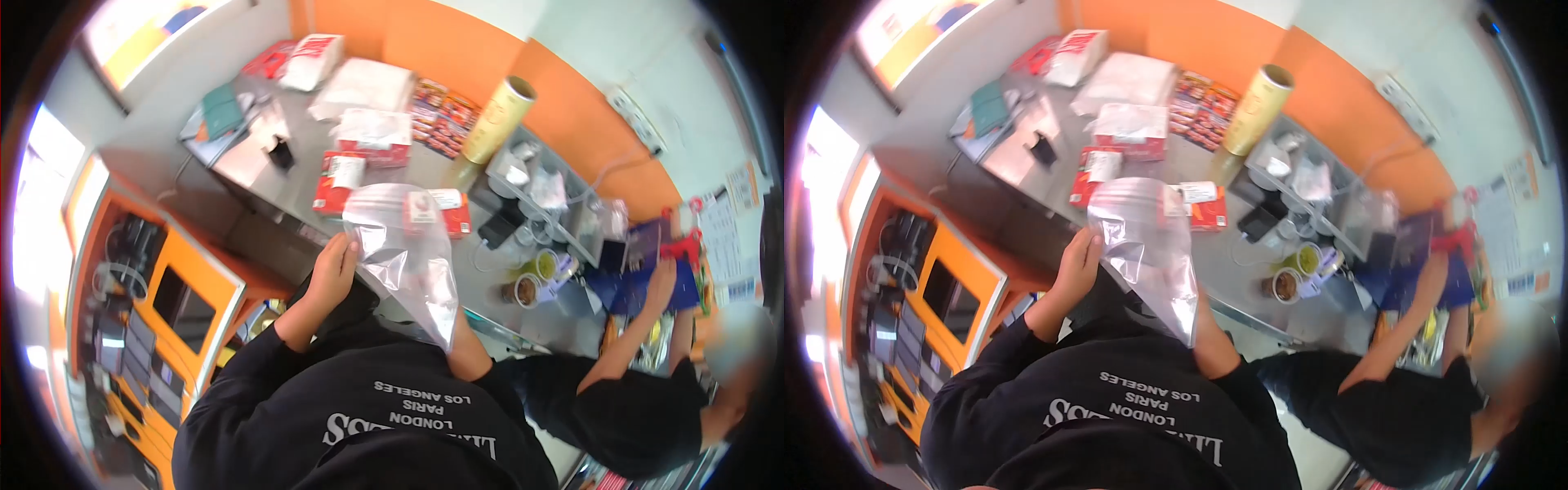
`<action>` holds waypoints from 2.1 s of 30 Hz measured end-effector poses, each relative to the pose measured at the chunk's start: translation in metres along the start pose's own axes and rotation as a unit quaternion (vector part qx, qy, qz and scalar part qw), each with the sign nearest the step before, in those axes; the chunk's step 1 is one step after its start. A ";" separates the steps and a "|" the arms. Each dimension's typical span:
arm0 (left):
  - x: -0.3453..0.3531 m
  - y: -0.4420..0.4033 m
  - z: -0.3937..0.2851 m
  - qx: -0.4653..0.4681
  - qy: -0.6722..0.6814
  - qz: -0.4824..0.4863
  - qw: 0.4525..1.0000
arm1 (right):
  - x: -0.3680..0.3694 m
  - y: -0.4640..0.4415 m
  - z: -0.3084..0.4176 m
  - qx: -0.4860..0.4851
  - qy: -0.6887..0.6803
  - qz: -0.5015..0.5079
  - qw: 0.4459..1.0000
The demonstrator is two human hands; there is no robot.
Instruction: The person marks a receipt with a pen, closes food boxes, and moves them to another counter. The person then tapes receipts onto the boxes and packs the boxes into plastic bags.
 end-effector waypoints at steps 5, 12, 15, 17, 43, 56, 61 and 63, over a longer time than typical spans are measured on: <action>-0.017 0.079 0.120 -0.230 0.020 0.004 0.973 | -0.070 0.056 -0.029 0.148 0.125 -0.096 0.976; 0.057 0.359 0.293 -0.601 -0.211 0.189 0.747 | -0.127 0.237 -0.170 0.232 0.370 0.333 0.836; 0.087 0.425 0.353 -0.692 -0.052 0.129 0.708 | -0.144 0.297 -0.182 0.294 0.362 0.329 0.821; 0.105 0.457 0.401 -0.743 0.086 0.030 0.663 | -0.149 0.325 -0.182 0.426 0.317 0.303 0.791; 0.050 0.745 0.437 -0.691 0.150 -0.427 0.564 | -0.111 0.427 -0.246 0.682 0.178 0.244 0.666; -0.041 0.774 0.371 -0.680 -0.331 -0.279 0.591 | -0.084 0.384 -0.270 0.516 0.359 0.383 0.677; 0.006 0.543 0.230 -0.443 -0.088 -0.272 0.850 | -0.006 0.245 -0.193 0.095 0.671 0.109 0.727; -0.007 0.451 0.161 -0.340 -0.029 -0.213 0.915 | 0.020 0.195 -0.153 -0.040 0.622 0.049 0.781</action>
Point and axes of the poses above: each hand's wrist, its own y-axis away from the middle knuckle, its own x-axis out of the palm, z = x × y, the point moved 4 cm from there along -y, towards the middle knuckle, and after that the axes turned 6 degrees about -x, right-handed, at the moved point
